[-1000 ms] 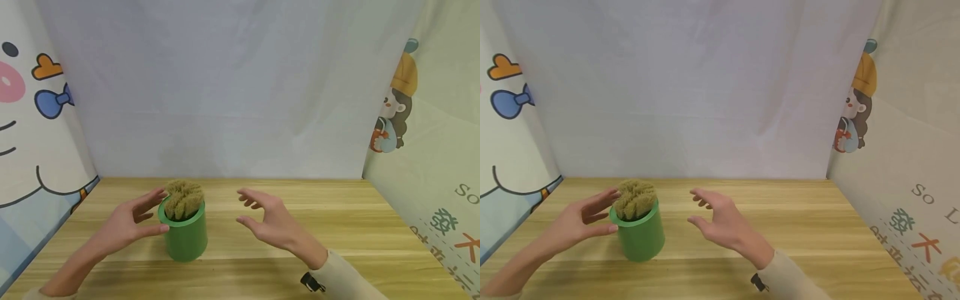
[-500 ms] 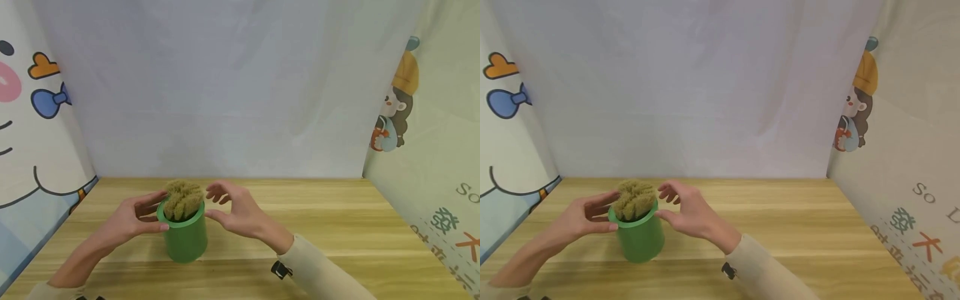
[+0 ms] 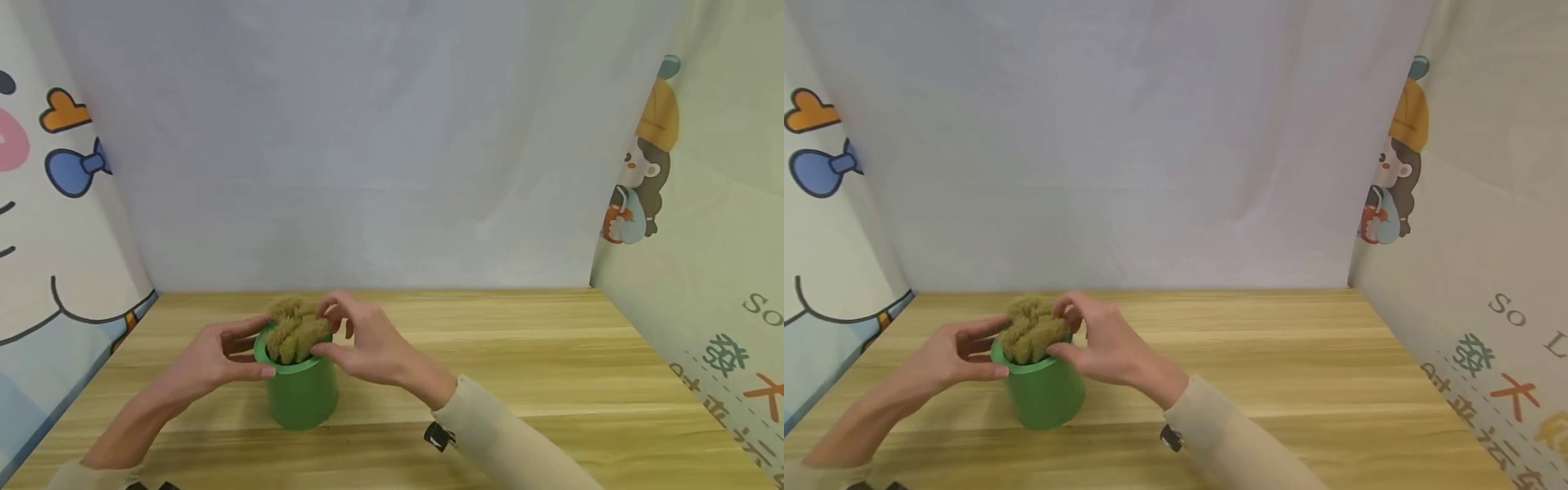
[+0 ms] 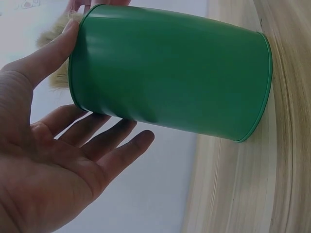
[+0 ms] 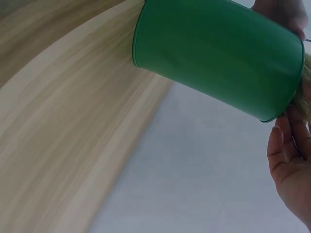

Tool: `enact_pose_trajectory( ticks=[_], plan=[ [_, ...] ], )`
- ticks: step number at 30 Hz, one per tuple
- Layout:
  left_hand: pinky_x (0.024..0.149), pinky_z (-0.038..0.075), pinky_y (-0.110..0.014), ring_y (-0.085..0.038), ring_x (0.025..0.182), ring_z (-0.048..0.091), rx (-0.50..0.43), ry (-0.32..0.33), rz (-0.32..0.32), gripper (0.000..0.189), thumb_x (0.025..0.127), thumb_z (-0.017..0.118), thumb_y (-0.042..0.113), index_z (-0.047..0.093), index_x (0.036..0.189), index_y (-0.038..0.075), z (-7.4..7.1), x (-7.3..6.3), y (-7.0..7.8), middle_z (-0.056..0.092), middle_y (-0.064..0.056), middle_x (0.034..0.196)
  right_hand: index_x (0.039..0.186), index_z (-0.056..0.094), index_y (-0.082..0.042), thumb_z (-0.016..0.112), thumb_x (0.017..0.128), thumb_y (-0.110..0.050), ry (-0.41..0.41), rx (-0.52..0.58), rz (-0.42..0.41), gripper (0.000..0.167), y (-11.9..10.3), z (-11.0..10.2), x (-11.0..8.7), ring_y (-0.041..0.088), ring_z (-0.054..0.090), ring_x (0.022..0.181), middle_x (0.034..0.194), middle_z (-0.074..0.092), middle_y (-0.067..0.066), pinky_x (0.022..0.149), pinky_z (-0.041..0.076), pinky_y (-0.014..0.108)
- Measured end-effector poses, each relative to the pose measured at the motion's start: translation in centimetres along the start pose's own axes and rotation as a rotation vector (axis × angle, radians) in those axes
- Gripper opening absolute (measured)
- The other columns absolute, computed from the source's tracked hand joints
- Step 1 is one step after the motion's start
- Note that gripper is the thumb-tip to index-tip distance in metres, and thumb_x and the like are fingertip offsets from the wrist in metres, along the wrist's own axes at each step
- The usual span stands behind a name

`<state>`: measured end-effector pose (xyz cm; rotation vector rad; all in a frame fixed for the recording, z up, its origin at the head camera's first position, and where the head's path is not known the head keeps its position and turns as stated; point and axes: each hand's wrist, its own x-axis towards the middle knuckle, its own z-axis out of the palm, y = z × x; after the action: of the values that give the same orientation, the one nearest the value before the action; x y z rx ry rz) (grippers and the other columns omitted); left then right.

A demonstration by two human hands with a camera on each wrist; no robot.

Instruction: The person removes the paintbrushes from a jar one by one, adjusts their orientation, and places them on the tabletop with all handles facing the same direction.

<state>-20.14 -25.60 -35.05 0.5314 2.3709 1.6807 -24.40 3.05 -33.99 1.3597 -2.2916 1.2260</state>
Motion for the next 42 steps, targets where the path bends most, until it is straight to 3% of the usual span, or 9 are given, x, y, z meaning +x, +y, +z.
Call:
enact_pose_trajectory(
  ticks=[8, 14, 17, 23, 27, 39, 42],
  plan=[
    [0.100, 0.057, -0.046, -0.057, 0.145, 0.035, -0.008, -0.007, 0.003, 0.089, 0.095, 0.081, 0.014, 0.028, 0.165, -0.002, -0.1, -0.2, 0.0, 0.024, -0.027, 0.168, 0.125, 0.061, -0.007, 0.085, 0.091, -0.009, -0.038, -0.008, -0.044, 0.041, -0.4, 0.5, 0.6, 0.012, 0.067, 0.103, 0.119, 0.066, 0.004, 0.093, 0.054, 0.025],
    [0.099, 0.057, -0.046, -0.057, 0.145, 0.035, -0.021, -0.005, -0.013, 0.092, 0.095, 0.082, 0.014, 0.026, 0.165, -0.002, -0.2, -0.2, 0.2, 0.025, -0.032, 0.166, 0.127, 0.060, -0.010, 0.082, 0.094, -0.008, 0.026, 0.009, -0.071, 0.039, -0.5, 0.3, 0.9, 0.002, 0.066, 0.084, 0.101, 0.071, 0.000, 0.072, 0.048, 0.025],
    [0.099, 0.057, -0.048, -0.057, 0.145, 0.035, -0.018, -0.001, -0.019, 0.093, 0.094, 0.082, 0.015, 0.025, 0.166, -0.002, -0.1, -0.1, 0.2, 0.027, -0.032, 0.165, 0.130, 0.059, -0.010, 0.080, 0.095, -0.007, 0.026, 0.023, -0.095, 0.041, -0.5, 0.2, 1.1, -0.001, 0.066, 0.083, 0.097, 0.072, 0.000, 0.068, 0.048, 0.024],
    [0.099, 0.057, -0.048, -0.057, 0.144, 0.036, -0.008, 0.000, -0.014, 0.093, 0.094, 0.082, 0.016, 0.025, 0.166, -0.001, -0.1, -0.2, 0.0, 0.028, -0.032, 0.165, 0.134, 0.062, -0.006, 0.082, 0.094, -0.008, -0.038, 0.032, -0.125, 0.045, -0.2, 0.6, 0.9, 0.000, 0.068, 0.089, 0.123, 0.071, 0.007, 0.075, 0.052, 0.019],
    [0.099, 0.057, -0.048, -0.057, 0.145, 0.034, -0.016, -0.006, -0.019, 0.092, 0.095, 0.081, 0.016, 0.025, 0.166, -0.001, -0.1, -0.3, 0.0, 0.026, -0.033, 0.165, 0.136, 0.062, -0.005, 0.084, 0.092, -0.008, -0.044, 0.039, -0.131, 0.049, -0.1, 0.8, 0.6, 0.001, 0.067, 0.089, 0.126, 0.070, 0.008, 0.080, 0.053, 0.020],
    [0.099, 0.056, -0.049, -0.058, 0.144, 0.035, -0.032, -0.009, -0.004, 0.092, 0.094, 0.082, 0.014, 0.026, 0.165, -0.002, 0.0, -0.3, -0.2, 0.030, -0.032, 0.164, 0.136, 0.066, -0.007, 0.085, 0.091, -0.006, 0.037, 0.005, -0.144, 0.050, -0.2, 0.7, 0.4, 0.000, 0.066, 0.086, 0.117, 0.074, 0.006, 0.083, 0.053, 0.022],
    [0.099, 0.057, -0.047, -0.057, 0.144, 0.035, -0.040, -0.010, 0.000, 0.091, 0.094, 0.082, 0.014, 0.027, 0.165, -0.002, 0.0, -0.2, -0.2, 0.032, -0.031, 0.164, 0.138, 0.065, -0.006, 0.084, 0.092, -0.006, 0.060, 0.000, -0.146, 0.049, -0.3, 0.3, 0.5, 0.002, 0.069, 0.088, 0.106, 0.075, 0.003, 0.090, 0.055, 0.024]
  ],
)
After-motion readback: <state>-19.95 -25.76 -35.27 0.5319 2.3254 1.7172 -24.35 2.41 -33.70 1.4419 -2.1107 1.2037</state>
